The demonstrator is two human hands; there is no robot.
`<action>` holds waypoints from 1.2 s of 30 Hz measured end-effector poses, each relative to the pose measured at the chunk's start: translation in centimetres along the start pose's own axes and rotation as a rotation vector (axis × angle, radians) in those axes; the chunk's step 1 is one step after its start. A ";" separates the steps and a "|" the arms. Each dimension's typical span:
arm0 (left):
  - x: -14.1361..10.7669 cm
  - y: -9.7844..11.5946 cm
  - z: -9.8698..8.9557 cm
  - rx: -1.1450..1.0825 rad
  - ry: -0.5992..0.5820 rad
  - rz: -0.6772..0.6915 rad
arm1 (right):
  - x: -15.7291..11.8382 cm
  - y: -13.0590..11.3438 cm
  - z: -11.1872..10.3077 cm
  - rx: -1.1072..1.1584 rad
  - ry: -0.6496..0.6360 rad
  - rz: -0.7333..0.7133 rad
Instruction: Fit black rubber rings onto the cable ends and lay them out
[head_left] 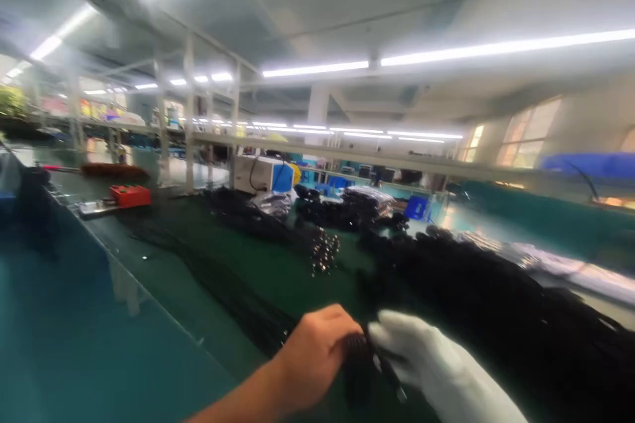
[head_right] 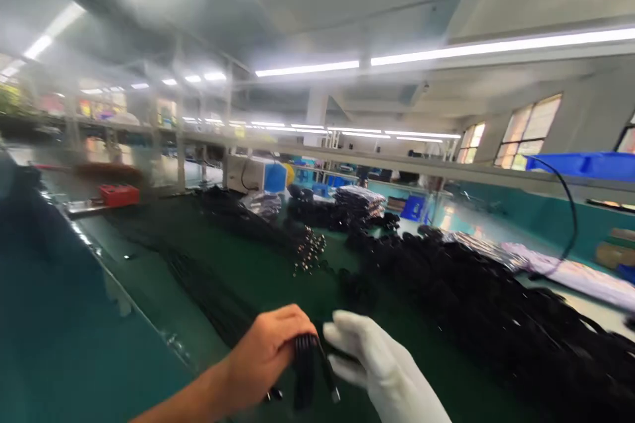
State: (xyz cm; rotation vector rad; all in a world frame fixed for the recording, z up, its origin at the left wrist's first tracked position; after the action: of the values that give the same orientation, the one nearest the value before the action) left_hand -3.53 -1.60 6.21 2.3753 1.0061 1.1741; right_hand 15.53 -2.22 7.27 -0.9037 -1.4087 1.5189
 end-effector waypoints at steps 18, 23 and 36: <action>2.7 -2.6 3.4 -0.018 -0.177 -0.245 | 4.7 5.5 -1.0 0.362 -0.366 0.171; 3.5 -3.8 3.7 -0.081 -0.213 -0.420 | 5.5 6.6 -2.0 0.537 -0.411 0.240; 3.0 -5.7 5.4 -0.089 -0.224 -0.692 | 5.7 8.1 -0.6 0.488 -0.300 0.250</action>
State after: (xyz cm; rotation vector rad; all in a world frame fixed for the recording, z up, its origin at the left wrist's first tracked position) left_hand -0.69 4.74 1.48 1.7895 1.4798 0.6586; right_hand 13.10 3.27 -0.57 -0.5777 -1.0670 2.1388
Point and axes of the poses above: each hand's wrist, its own x-axis towards the middle knuckle, its own z-axis out of the palm, y = z × x, the point moved 1 cm from there along x, towards the middle knuckle, and after that the axes turned 7 degrees about x, right-handed, at the moved point
